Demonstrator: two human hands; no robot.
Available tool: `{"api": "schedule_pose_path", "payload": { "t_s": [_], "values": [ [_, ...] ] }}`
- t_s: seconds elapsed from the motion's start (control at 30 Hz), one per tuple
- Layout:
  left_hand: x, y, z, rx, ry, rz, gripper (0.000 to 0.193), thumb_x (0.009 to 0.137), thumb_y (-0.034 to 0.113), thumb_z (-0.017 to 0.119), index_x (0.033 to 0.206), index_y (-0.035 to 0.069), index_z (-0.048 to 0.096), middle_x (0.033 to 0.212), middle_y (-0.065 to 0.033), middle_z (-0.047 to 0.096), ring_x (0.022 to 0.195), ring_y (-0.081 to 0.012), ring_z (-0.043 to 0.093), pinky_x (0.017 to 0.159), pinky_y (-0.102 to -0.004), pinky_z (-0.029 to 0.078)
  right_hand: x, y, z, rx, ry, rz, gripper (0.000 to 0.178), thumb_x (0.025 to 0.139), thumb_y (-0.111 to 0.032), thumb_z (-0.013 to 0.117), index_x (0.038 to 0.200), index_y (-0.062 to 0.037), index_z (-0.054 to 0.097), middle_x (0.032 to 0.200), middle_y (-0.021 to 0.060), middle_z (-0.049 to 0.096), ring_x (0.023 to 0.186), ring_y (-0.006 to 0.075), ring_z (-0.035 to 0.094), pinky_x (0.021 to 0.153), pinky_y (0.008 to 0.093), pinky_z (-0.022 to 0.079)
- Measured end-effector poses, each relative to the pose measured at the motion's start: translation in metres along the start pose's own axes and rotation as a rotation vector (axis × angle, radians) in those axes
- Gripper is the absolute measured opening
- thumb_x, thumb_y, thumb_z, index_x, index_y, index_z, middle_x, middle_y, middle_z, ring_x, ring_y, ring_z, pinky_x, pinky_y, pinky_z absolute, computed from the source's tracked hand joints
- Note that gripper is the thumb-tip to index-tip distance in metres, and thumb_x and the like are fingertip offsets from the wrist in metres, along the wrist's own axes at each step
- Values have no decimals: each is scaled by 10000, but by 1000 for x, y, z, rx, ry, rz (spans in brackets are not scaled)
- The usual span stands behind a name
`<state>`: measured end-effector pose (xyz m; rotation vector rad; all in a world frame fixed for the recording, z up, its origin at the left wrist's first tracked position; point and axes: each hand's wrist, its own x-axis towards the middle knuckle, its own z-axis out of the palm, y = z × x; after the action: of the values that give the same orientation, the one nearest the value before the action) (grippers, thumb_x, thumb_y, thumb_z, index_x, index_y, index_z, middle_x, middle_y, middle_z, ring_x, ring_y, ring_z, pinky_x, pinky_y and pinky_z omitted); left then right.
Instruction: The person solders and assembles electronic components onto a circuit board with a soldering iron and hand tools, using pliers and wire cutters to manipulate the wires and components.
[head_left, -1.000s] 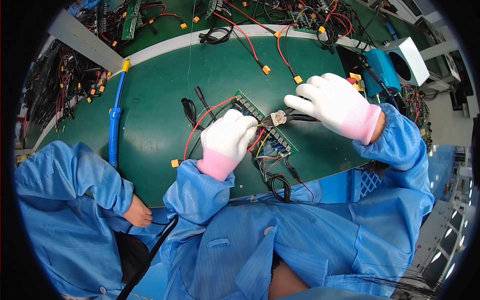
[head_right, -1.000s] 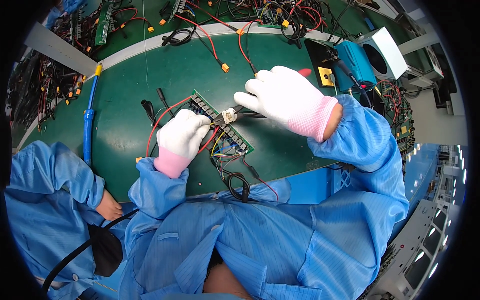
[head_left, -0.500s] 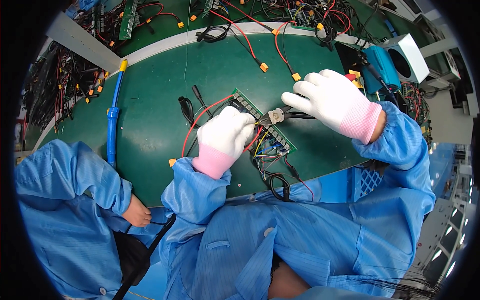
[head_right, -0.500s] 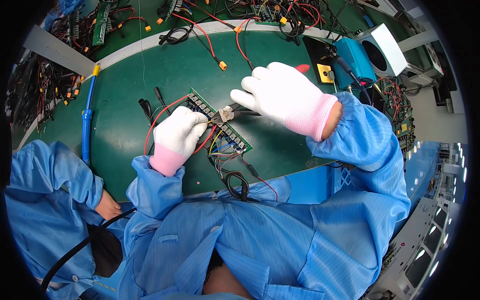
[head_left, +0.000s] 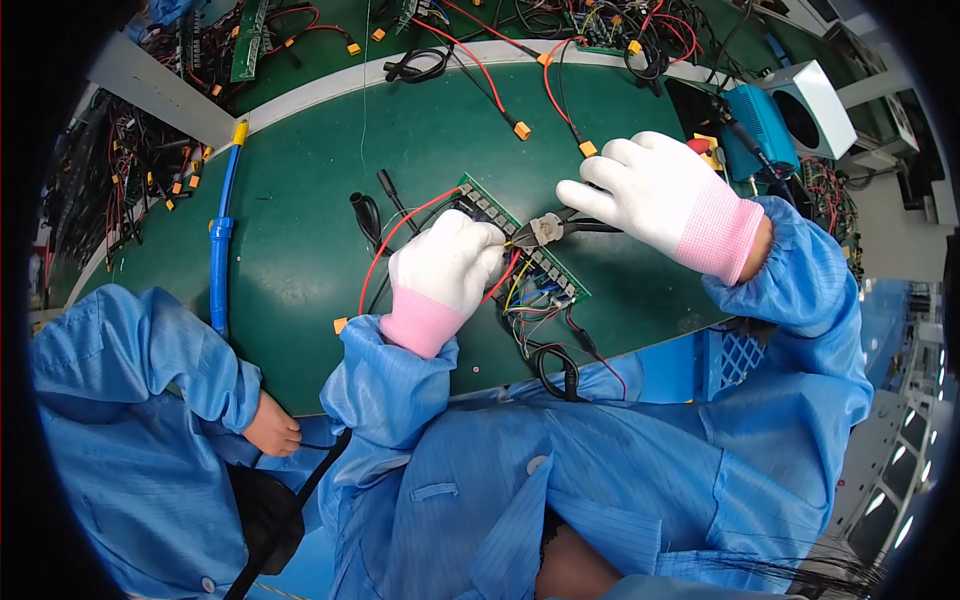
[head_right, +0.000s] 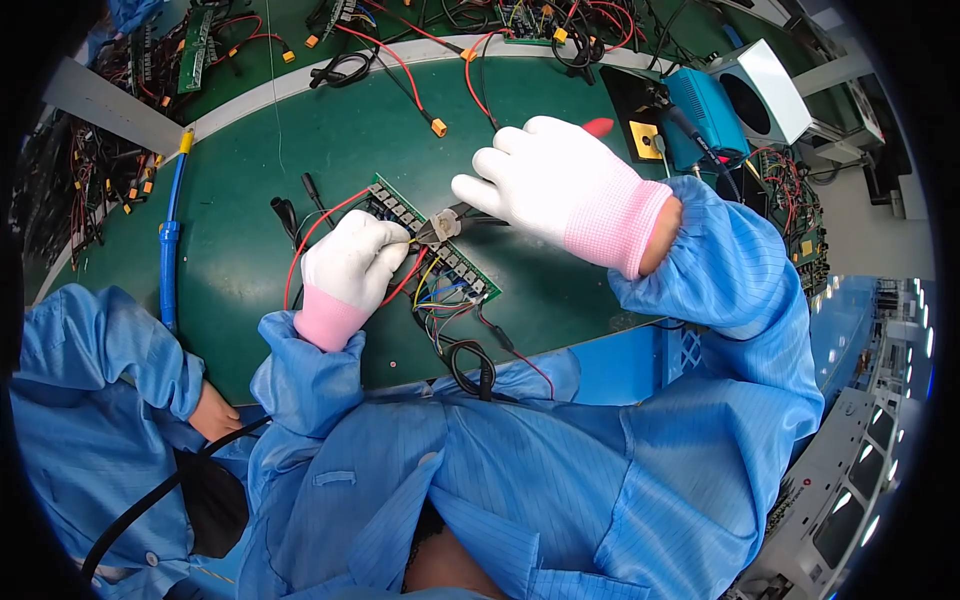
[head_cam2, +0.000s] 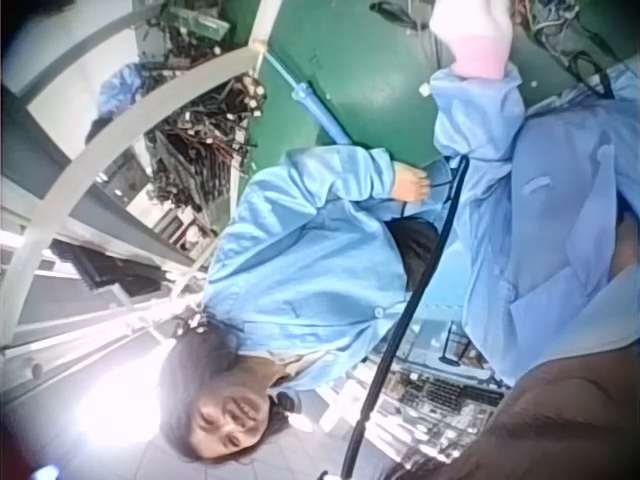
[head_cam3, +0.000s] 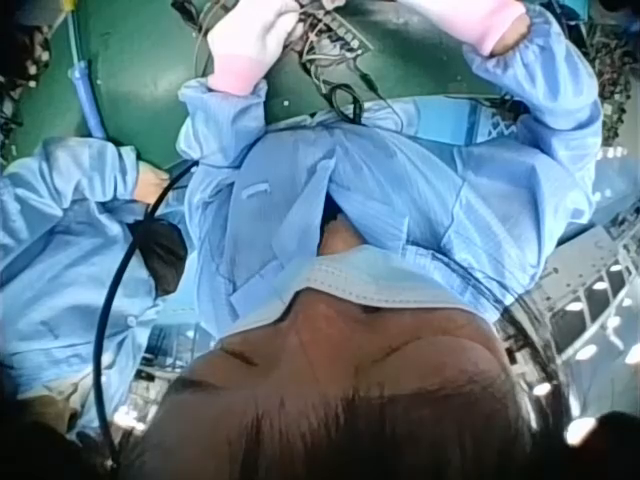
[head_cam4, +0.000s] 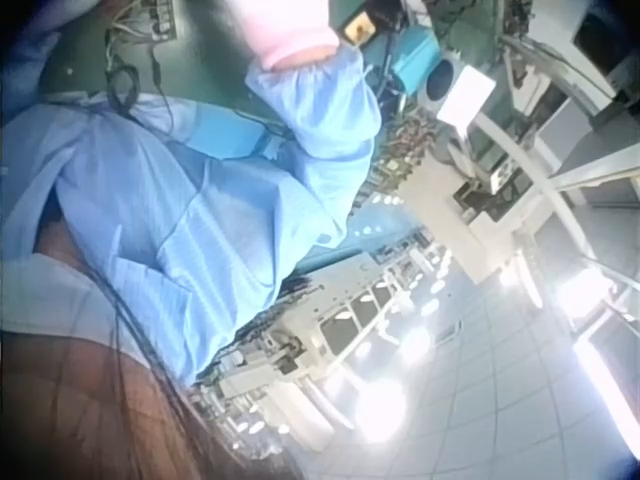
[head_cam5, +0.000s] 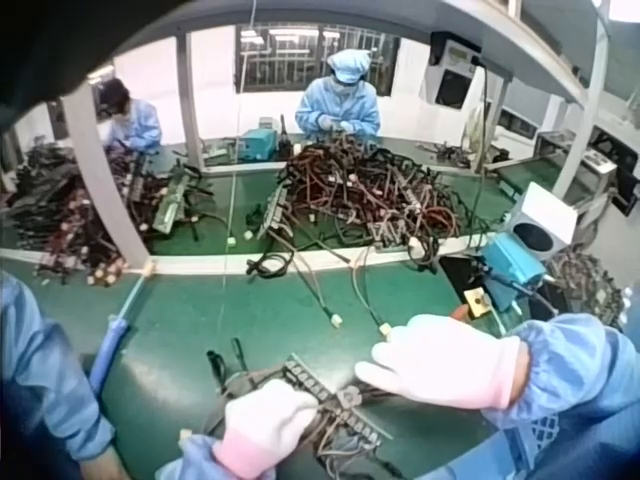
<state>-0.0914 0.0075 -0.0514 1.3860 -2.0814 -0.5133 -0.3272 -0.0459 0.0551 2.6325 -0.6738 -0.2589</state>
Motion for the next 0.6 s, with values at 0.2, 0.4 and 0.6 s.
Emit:
{"api": "schedule_pose_path", "payload": {
  "t_s": [0.2,0.4,0.6],
  "values": [
    [1,0,0,-20,-3,1,104,768,210,627,850,150,652,816,-15,553,680,-234,579,610,-344,452,0,0,0,-10,-13,2,279,789,-155,597,1049,-147,498,936,42,538,826,190,548,731,283,451],
    [1,-1,0,0,-6,4,102,769,211,622,844,148,651,814,-16,552,676,-235,579,607,-346,451,1,-1,1,-16,-18,5,275,788,-166,594,1045,-149,497,931,40,538,829,186,549,732,281,449],
    [1,-2,0,-15,1,5,99,772,212,616,840,150,652,815,-16,552,671,-235,579,603,-344,451,3,-1,1,-18,-10,5,270,788,-170,591,1039,-149,496,924,41,535,823,188,547,729,283,448]
  ]
}}
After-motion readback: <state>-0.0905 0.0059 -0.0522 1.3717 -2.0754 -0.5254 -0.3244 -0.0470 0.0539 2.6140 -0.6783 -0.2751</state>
